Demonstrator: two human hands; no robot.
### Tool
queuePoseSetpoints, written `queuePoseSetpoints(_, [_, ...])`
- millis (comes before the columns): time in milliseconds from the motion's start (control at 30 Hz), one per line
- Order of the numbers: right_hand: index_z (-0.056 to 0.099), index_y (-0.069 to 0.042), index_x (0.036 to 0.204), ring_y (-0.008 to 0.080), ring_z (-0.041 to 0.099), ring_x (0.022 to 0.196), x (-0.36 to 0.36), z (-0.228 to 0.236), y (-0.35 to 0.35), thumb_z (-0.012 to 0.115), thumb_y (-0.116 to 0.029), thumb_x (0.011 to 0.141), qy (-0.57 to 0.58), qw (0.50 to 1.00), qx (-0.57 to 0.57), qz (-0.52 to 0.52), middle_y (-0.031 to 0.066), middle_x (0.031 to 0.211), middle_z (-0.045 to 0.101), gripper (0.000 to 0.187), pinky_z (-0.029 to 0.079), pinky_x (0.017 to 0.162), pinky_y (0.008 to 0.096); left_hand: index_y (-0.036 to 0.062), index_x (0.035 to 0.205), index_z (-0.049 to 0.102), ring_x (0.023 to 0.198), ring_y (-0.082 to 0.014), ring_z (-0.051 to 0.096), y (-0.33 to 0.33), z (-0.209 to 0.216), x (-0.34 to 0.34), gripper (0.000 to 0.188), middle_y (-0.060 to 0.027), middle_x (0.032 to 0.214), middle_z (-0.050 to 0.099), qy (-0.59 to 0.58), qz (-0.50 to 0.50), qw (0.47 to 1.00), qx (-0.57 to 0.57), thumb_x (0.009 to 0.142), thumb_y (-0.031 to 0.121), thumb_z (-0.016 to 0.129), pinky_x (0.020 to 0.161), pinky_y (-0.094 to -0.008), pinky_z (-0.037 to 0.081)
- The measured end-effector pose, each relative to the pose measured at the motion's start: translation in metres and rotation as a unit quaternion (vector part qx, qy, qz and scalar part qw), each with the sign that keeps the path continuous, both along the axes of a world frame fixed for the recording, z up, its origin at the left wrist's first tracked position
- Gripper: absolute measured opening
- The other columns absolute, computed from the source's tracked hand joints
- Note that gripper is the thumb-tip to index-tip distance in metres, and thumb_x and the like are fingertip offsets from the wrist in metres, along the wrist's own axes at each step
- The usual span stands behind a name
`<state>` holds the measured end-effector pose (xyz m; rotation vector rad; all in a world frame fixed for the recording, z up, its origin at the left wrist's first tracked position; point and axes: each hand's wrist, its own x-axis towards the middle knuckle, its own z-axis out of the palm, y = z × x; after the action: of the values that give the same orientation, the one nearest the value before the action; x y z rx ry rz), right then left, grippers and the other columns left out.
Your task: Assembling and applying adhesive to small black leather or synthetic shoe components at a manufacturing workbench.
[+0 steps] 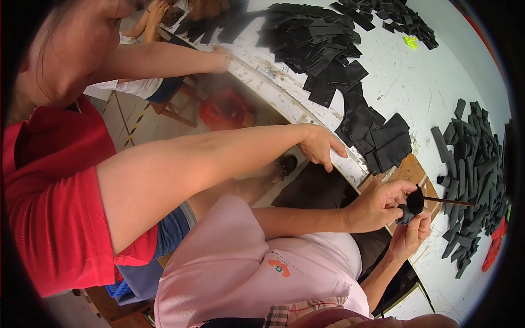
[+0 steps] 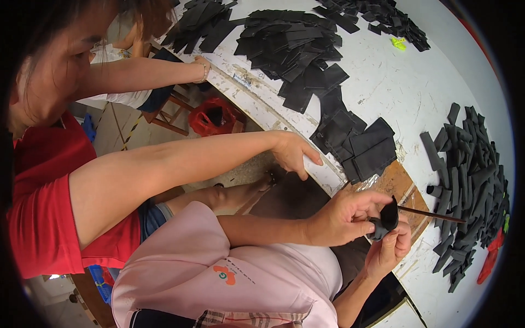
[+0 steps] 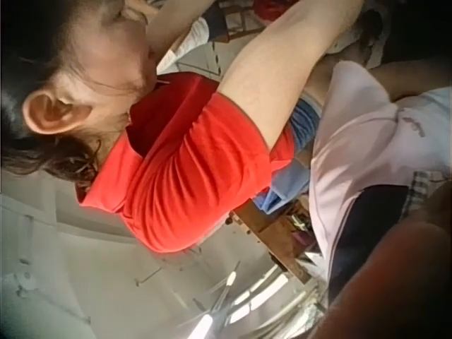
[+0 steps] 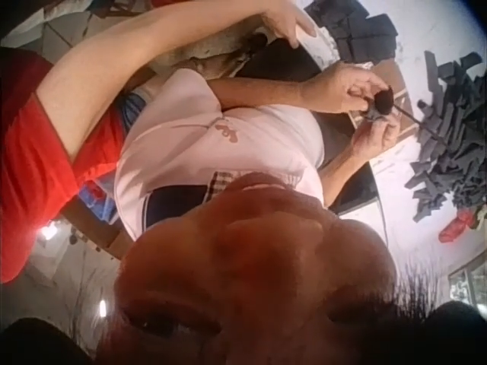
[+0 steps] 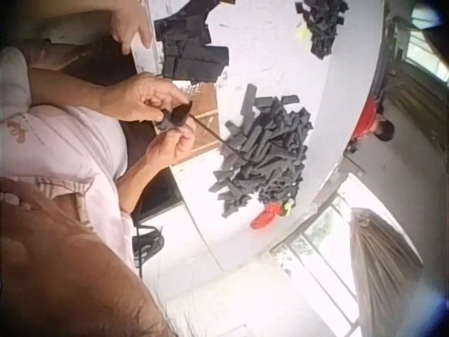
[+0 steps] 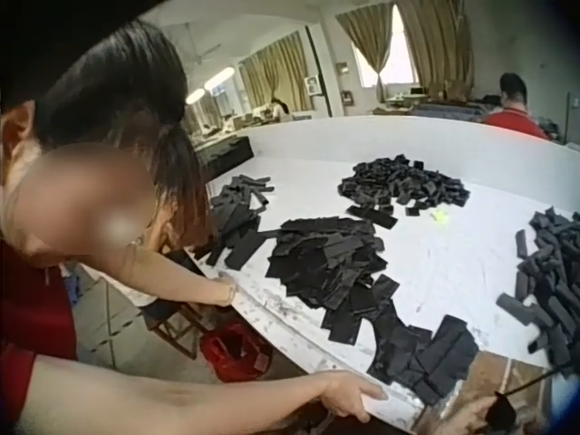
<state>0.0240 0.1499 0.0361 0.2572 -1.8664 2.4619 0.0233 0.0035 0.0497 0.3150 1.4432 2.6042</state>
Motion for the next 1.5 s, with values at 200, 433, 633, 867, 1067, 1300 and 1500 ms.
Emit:
queuePoseSetpoints(200, [0.047, -0.001, 0.075, 0.0088, 0.039, 0.069, -0.004, 0.018, -0.016, 0.056, -0.019, 0.079, 0.077, 0.986, 0.139, -0.042, 0.0032, 0.078, 0.048, 0.020, 0.031, 0.063, 0.0204, 0.0002, 0.088, 0.056, 0.063, -0.0192, 0.055, 0.005, -0.001, 0.004, 0.024, -0.0094, 0.077, 0.057, 0.179, 0.256, 0.925, -0.218, 0.066, -0.008, 0.053, 0.054, -0.0262, 0.043])
queuePoseSetpoints(433, [0.045, -0.002, 0.074, 0.0066, 0.036, 0.066, 0.008, 0.011, -0.018, 0.054, -0.015, 0.080, -0.025, 0.989, 0.132, -0.059, -0.0008, 0.073, 0.040, 0.016, 0.028, 0.059, 0.0179, -0.0002, 0.080, 0.052, 0.061, -0.0133, 0.054, 0.001, -0.007, 0.002, 0.014, -0.0059, 0.072, 0.056, 0.092, 0.195, 0.952, -0.216, 0.070, -0.010, 0.050, 0.054, -0.0235, 0.042])
queuePoseSetpoints(633, [0.047, -0.003, 0.076, 0.0075, 0.041, 0.070, 0.010, 0.011, -0.014, 0.054, -0.014, 0.080, -0.048, 0.991, 0.099, -0.076, 0.0011, 0.078, 0.044, 0.013, 0.033, 0.065, 0.0195, 0.0010, 0.084, 0.049, 0.050, -0.0043, 0.047, -0.006, 0.000, -0.007, 0.014, -0.0041, 0.072, 0.056, -0.116, -0.009, 0.992, 0.050, 0.073, -0.007, 0.049, 0.043, -0.0161, 0.036])
queuePoseSetpoints(867, [0.051, -0.002, 0.076, 0.0105, 0.045, 0.074, 0.020, 0.034, -0.020, 0.057, -0.016, 0.077, -0.144, 0.980, -0.131, 0.051, 0.0047, 0.080, 0.050, 0.016, 0.035, 0.067, 0.0219, 0.0009, 0.096, 0.044, 0.043, -0.0009, 0.041, -0.012, 0.003, 0.001, 0.029, -0.0059, 0.068, 0.053, -0.235, -0.305, 0.884, 0.267, 0.068, -0.007, 0.048, 0.033, -0.0141, 0.024])
queuePoseSetpoints(1067, [0.049, -0.003, 0.073, 0.0101, 0.044, 0.077, 0.012, 0.043, 0.009, 0.054, -0.016, 0.080, -0.021, 0.997, -0.016, -0.075, 0.0066, 0.084, 0.050, 0.016, 0.035, 0.068, 0.0224, -0.0024, 0.119, 0.034, 0.039, -0.0009, 0.037, 0.012, 0.021, -0.024, 0.048, -0.0059, 0.073, 0.052, -0.168, -0.340, 0.896, 0.233, 0.073, -0.002, 0.048, 0.036, -0.0145, 0.028])
queuePoseSetpoints(1300, [0.047, 0.002, 0.073, 0.0074, 0.045, 0.061, -0.004, 0.086, 0.024, 0.051, -0.006, 0.080, 0.048, 0.977, 0.114, -0.172, 0.0065, 0.080, 0.050, 0.011, 0.038, 0.055, 0.0189, -0.0015, 0.100, 0.052, 0.049, -0.0011, 0.045, 0.049, 0.065, -0.030, 0.020, -0.0033, 0.075, 0.057, -0.011, -0.073, 0.995, -0.064, 0.081, -0.001, 0.046, 0.042, -0.0136, 0.036])
queuePoseSetpoints(1500, [0.049, -0.001, 0.071, 0.0039, 0.038, 0.058, -0.024, 0.100, 0.048, 0.055, -0.016, 0.079, 0.014, 0.976, 0.182, -0.122, -0.0022, 0.060, 0.044, 0.019, 0.032, 0.050, 0.0178, -0.0024, 0.090, 0.051, 0.045, -0.0022, 0.040, 0.064, 0.074, -0.049, 0.010, -0.0036, 0.072, 0.054, 0.007, -0.029, 0.999, -0.025, 0.082, 0.002, 0.047, 0.038, -0.0147, 0.030])
